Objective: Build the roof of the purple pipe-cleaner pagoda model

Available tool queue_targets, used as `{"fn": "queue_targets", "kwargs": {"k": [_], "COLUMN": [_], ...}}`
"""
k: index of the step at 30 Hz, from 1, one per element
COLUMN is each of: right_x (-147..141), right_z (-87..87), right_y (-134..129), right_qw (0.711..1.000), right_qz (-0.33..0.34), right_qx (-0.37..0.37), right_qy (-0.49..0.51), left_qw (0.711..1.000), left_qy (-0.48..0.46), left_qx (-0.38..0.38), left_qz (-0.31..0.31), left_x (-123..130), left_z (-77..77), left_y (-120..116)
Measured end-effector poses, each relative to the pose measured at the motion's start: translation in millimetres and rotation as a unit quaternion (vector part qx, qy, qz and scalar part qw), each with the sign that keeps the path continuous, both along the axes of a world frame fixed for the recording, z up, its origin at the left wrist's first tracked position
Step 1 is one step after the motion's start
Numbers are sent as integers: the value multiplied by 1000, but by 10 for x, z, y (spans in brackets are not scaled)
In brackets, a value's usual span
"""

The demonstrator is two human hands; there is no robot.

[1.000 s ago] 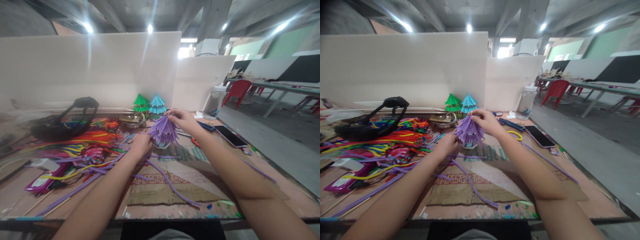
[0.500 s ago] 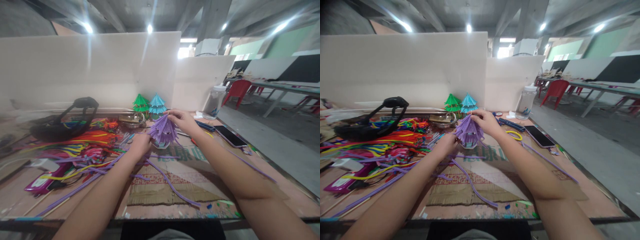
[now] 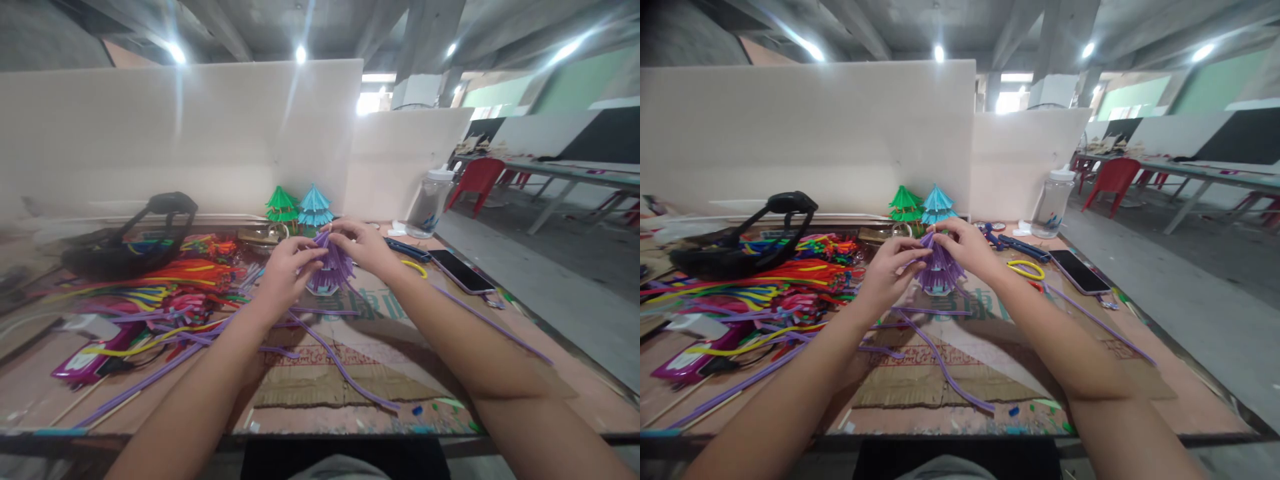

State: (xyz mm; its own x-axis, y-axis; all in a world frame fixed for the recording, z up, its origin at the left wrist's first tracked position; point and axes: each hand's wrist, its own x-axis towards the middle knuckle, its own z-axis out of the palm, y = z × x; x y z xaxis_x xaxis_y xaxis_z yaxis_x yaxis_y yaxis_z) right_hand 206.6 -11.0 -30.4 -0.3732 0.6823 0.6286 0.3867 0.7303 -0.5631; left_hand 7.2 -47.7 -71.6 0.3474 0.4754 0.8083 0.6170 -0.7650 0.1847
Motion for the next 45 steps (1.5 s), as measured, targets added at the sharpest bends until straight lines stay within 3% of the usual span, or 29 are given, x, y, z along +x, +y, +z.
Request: {"fn": "queue_targets", "kwargs": {"k": [4, 15, 19, 22, 24, 27, 29, 31, 40, 43, 45], "right_x": [-14, -13, -27, -27, -17, 11, 32, 48, 68, 64, 56], "right_z": [-4, -65, -65, -66, -71, -83, -90, -95, -84, -82, -79], "right_y": [-16, 55, 33, 32, 51, 102, 135, 157, 152, 152, 143], "right_qw": [1000, 999, 999, 999, 999, 999, 999, 999, 999, 999, 999], "right_qz": [4, 8, 11, 8, 1, -12, -21, -28, -47, -42, -41], "right_qx": [19, 41, 52, 52, 47, 34, 25, 19, 15, 17, 20], "right_qy": [-4, 6, 4, 5, 7, 8, 9, 12, 6, 7, 4], "left_qw": [1000, 993, 996, 994, 971, 900, 858, 841, 924, 932, 935], "left_qy": [-15, 3, -5, -95, -196, -307, -319, -311, -286, -266, -256], "left_qx": [13, 93, 52, -45, -132, -251, -319, -359, -252, -241, -234], "left_qz": [13, 69, 67, 25, -43, -180, -245, -258, -15, 54, 68], "left_x": [32, -65, -59, -35, -15, 10, 22, 23, -217, -266, -253], "left_z": [-72, -94, -84, -38, 2, 57, 77, 76, -82, -130, -150], "left_y": [16, 101, 66, 26, 2, -21, -25, -16, 243, 301, 305]}}
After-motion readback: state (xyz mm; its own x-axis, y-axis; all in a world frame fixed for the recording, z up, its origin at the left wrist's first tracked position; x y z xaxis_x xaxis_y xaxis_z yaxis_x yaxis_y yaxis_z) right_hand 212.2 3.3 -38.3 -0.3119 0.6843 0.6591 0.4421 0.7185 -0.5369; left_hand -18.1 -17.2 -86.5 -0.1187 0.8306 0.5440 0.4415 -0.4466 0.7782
